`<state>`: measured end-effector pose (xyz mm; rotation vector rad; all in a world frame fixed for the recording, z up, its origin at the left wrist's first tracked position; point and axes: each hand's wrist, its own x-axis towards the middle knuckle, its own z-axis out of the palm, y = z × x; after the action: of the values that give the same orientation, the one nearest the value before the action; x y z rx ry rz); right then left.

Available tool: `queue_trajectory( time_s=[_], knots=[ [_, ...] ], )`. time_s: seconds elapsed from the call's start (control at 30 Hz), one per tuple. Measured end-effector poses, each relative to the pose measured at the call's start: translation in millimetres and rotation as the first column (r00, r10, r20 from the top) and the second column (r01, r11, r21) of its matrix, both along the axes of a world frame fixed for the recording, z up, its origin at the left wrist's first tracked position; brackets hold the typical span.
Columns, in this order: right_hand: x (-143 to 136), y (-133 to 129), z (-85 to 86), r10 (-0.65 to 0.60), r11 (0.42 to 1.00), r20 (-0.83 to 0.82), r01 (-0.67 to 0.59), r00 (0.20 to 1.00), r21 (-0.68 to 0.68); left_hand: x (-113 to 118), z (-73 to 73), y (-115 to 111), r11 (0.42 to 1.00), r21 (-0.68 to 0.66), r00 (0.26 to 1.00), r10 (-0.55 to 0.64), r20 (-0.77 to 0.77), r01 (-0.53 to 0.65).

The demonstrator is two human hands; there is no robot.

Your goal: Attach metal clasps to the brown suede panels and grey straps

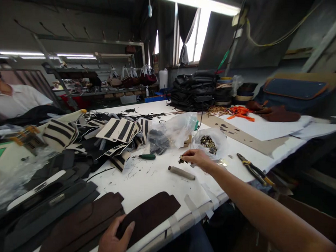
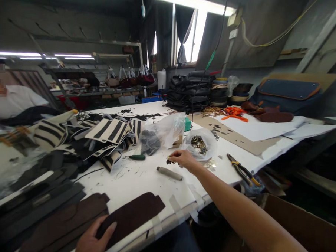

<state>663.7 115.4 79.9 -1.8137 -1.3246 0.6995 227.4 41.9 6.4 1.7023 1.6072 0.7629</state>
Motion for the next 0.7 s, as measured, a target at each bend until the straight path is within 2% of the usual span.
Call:
queue_trajectory(
  time_s=[0.13,0.23,0.37,0.57,0.63,0.7],
  knots=[
    [-82.8,5.9,-26.2,0.111,0.994,-0.076,-0.11,0.991,0.011,-14.2,5.0,0.8,0.993,0.071,0.995,-0.096,-0.04,0.099],
    [-120.0,8.5,-41.4,0.147,0.989,-0.143,-0.149,0.979,0.0,-25.2,12.1,-0.1,0.986,0.132,0.984,-0.079,-0.162,0.101],
    [-138.8,-1.7,-49.8,0.12,0.991,-0.21,-0.13,0.97,-0.036,-40.0,13.5,-0.8,0.975,0.197,0.966,-0.05,-0.255,0.102],
    [-150.3,-39.4,-40.8,0.061,0.997,-0.368,-0.076,0.928,-0.028,-59.6,9.4,-2.1,0.951,0.301,0.964,0.006,-0.264,0.076],
    [-162.6,-56.5,-37.8,0.078,0.996,-0.429,-0.087,0.9,-0.003,-60.3,12.1,-8.7,0.918,0.394,0.972,0.045,-0.23,0.05],
    [-182.0,-76.3,-36.4,0.103,0.994,-0.5,-0.102,0.86,0.028,-55.1,16.6,-21.9,0.896,0.442,0.993,0.027,-0.113,0.026]
  ],
)
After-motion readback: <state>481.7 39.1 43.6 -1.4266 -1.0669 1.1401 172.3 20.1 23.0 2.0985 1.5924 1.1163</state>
